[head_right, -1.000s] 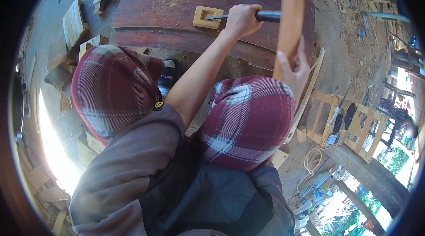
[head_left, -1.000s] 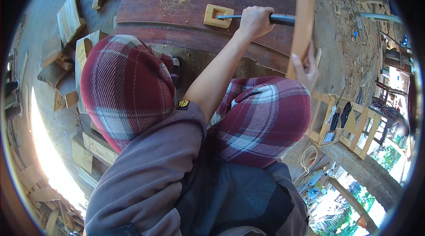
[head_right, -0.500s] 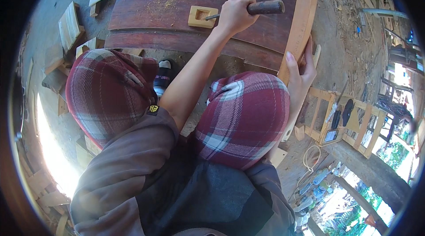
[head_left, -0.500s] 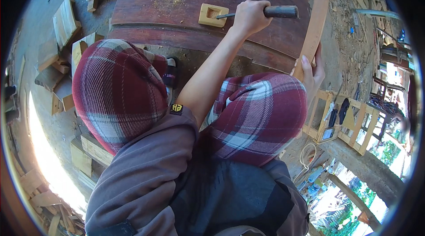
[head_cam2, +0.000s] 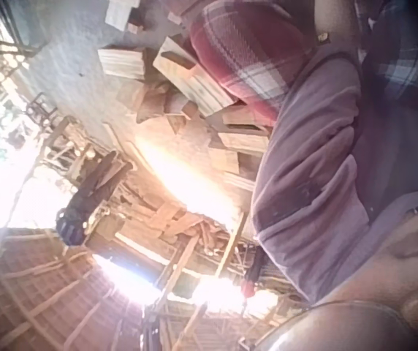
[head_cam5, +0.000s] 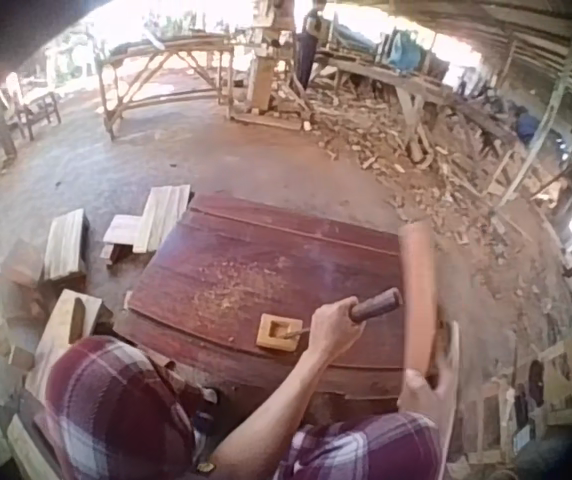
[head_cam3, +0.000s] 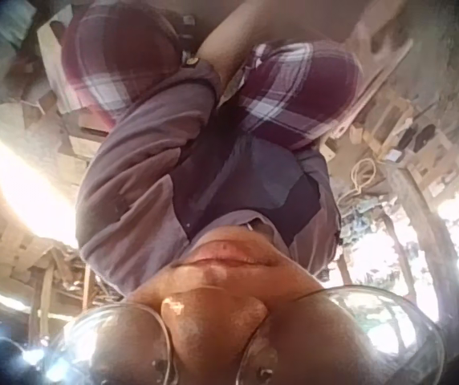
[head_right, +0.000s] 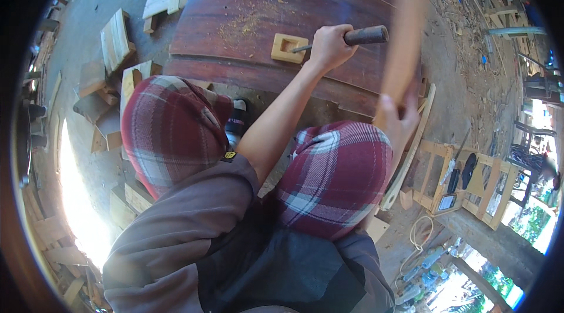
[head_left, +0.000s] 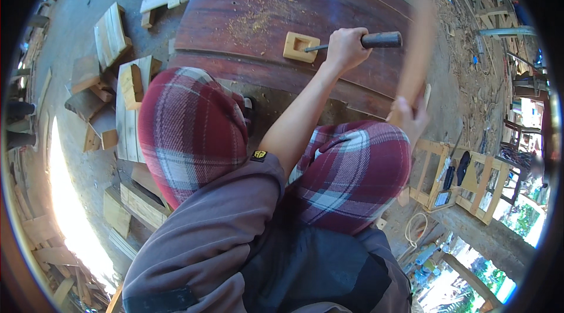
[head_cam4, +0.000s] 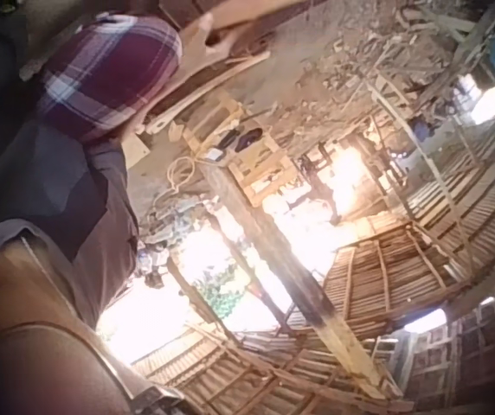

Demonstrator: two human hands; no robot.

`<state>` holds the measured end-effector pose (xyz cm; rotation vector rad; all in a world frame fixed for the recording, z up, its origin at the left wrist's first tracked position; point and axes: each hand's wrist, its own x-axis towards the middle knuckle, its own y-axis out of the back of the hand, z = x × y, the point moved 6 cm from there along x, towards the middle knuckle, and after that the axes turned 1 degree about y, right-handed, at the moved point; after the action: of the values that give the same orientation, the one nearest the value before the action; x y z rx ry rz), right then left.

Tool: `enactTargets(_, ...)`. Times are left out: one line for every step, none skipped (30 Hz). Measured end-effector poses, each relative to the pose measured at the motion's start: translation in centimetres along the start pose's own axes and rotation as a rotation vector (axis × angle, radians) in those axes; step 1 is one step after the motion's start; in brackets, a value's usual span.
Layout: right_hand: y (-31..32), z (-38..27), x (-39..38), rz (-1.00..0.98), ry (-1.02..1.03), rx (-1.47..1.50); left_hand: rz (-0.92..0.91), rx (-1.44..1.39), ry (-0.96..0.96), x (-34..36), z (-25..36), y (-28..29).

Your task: Chisel a square hole into a piece of wood using a hammer and chisel.

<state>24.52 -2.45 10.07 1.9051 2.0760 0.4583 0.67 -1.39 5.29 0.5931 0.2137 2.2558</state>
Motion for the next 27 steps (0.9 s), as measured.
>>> enactTargets(-1.4,-1.5,0.1,-0.144,0.16,-0.042,-0.031,0.006,0.032,0.1,-0.5,0.0)
enactTargets(-1.2,-1.3,0.6,-0.142,0.165,-0.023,-0.029,0.019,0.017,0.1,-0.6,0.1)
enactTargets(-0.2,-0.9,1.2,-0.122,0.169,0.034,-0.02,0.01,0.016,0.2,-0.6,0.0)
enactTargets(0.3,-0.7,1.4,-0.108,0.172,0.095,-0.007,0.006,0.016,0.3,-0.4,0.2)
enactTargets(0.6,-2.7,0.2,-0.062,0.012,0.172,-0.007,-0.001,0.025,0.4,-0.4,0.4)
enactTargets(0.4,-3.0,0.5,-0.024,0.115,0.367,-0.002,0.024,0.021,0.5,-0.4,0.9)
enactTargets(0.2,-3.3,0.5,-0.056,0.112,0.392,-0.011,0.012,0.012,0.7,0.0,1.0)
enactTargets(-0.3,-3.5,0.5,-0.094,0.112,0.424,-0.015,0.008,0.0,1.1,0.1,1.2)
enactTargets(-1.5,-2.7,0.4,-0.118,0.159,0.267,0.0,0.027,-0.008,1.1,0.3,1.4)
enactTargets(-3.0,-1.9,0.3,-0.143,0.214,0.122,-0.009,0.059,0.03,1.0,0.1,1.6)
enactTargets(-3.6,-2.2,-0.1,-0.186,0.103,0.101,0.011,0.059,0.0,1.0,-0.1,2.2)
enactTargets(-3.0,0.3,1.2,-0.225,0.193,0.015,0.044,0.027,-0.017,0.4,0.0,2.6)
enactTargets(-4.4,-0.8,-0.4,-0.223,0.006,0.057,0.077,0.072,-0.006,-0.2,-1.5,3.7)
enactTargets(-1.1,-0.6,0.2,-0.115,-0.002,-0.282,0.046,0.02,0.028,-0.4,-0.2,2.1)
enactTargets(-0.4,0.3,0.5,-0.132,0.021,-0.235,0.011,0.004,0.019,-0.9,1.6,0.6)
enactTargets(-1.3,0.6,0.8,-0.164,0.079,-0.149,-0.017,-0.057,0.008,-1.0,1.8,0.1)
enactTargets(-2.4,1.0,1.1,-0.189,0.133,-0.065,0.002,-0.05,0.023,-1.0,1.5,-0.1)
enactTargets(-2.4,1.8,1.4,-0.191,0.17,-0.001,-0.015,-0.067,-0.003,-1.0,1.4,-0.7)
enactTargets(-2.5,2.1,1.5,-0.208,0.204,0.058,0.015,-0.018,-0.016,-0.9,0.6,-0.3)
enactTargets(-2.6,2.4,1.8,-0.22,0.236,0.113,0.037,0.012,-0.017,-1.2,-0.7,0.5)
enactTargets(-2.8,2.2,2.2,-0.237,0.251,0.138,-0.027,0.133,-0.01,-1.1,-2.4,0.8)
enactTargets(-3.5,2.0,2.6,-0.307,0.279,0.092,-0.097,0.248,-0.002,-1.0,-3.6,0.9)
enactTargets(-2.6,1.7,2.8,-0.332,0.306,0.03,-0.102,0.203,-0.06,-1.5,-2.5,-0.2)
enactTargets(-1.5,1.2,3.0,-0.294,0.32,0.034,-0.107,0.155,-0.117,-1.6,-1.3,-1.1)
enactTargets(-0.5,0.4,3.2,-0.212,0.351,0.091,-0.114,0.135,-0.107,-1.3,-0.9,-1.1)
enactTargets(1.1,-1.2,2.3,-0.113,0.364,0.132,-0.109,0.143,-0.091,-1.3,-0.4,-1.0)
enactTargets(2.1,-2.5,1.6,-0.055,0.298,-0.089,-0.095,0.148,-0.104,-0.9,0.0,-0.4)
